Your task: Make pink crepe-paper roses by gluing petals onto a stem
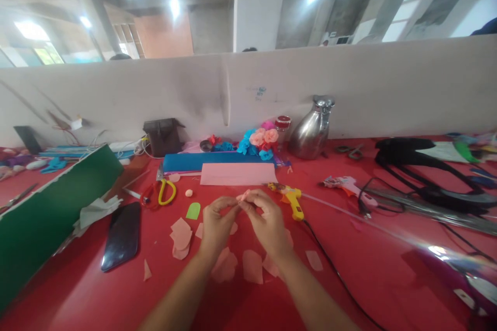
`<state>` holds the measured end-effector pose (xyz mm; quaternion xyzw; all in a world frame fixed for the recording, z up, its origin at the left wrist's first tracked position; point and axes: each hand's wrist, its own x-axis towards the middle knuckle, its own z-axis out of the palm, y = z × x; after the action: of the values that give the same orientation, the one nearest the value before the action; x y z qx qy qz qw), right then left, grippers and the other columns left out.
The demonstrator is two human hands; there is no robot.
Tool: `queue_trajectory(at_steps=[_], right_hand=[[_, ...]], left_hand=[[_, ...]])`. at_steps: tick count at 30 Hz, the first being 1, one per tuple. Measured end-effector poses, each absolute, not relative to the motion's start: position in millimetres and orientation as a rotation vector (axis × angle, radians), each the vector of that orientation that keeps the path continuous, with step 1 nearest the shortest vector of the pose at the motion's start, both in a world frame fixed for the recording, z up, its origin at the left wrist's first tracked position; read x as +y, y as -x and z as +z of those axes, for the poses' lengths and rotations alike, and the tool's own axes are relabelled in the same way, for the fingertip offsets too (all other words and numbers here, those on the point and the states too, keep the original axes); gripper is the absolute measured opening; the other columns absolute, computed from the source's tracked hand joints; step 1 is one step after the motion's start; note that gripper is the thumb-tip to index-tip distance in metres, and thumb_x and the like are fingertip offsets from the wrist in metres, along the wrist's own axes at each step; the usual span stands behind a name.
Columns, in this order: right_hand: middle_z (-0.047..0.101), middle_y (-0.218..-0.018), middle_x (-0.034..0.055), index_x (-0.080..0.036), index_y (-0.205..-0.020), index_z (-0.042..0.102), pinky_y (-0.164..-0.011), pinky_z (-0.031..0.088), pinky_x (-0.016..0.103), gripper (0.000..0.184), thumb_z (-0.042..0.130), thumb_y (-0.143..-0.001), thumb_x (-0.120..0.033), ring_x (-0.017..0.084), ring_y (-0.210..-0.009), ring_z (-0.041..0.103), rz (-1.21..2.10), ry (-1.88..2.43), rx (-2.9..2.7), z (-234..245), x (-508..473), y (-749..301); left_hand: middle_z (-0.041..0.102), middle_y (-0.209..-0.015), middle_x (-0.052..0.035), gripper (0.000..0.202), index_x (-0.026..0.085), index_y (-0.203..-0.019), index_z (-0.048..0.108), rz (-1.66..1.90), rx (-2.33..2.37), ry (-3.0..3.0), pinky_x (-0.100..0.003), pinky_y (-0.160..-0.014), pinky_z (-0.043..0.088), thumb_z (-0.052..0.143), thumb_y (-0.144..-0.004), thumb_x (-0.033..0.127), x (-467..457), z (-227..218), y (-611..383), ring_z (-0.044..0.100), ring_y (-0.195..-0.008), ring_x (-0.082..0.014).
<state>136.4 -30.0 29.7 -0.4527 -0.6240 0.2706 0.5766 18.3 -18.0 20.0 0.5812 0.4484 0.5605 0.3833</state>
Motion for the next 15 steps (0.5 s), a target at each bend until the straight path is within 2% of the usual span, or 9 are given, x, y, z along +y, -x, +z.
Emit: queue_trajectory(at_steps=[7,15], right_hand=[[0.063,-0.085,0.0036,-0.022,-0.079,0.065,-0.073,0.046,0.03,0.011,0.062,-0.077,-0.032,0.018,-0.083,0.06,0.671,1.128,-1.414,25.7,-28.3,-135.4],[0.06,-0.077,0.003,-0.022,-0.071,0.064,-0.067,0.048,0.029,0.011,0.059,-0.08,-0.028,0.017,-0.073,0.058,0.545,1.083,-1.485,26.1,-28.5,-136.7]], left_hand=[[0.069,-0.073,-0.0032,0.009,0.019,-0.071,0.07,1.484,1.181,-1.514,-0.027,-0.068,0.048,0.061,-0.071,0.021,-15.9,13.0,-17.1,0.062,-0.071,-0.0157],[0.064,-0.064,-0.0017,0.011,0.017,-0.062,0.066,1.465,1.117,-1.469,-0.026,-0.066,0.047,0.063,-0.07,0.024,-16.3,11.0,-20.6,0.058,-0.067,-0.0146]])
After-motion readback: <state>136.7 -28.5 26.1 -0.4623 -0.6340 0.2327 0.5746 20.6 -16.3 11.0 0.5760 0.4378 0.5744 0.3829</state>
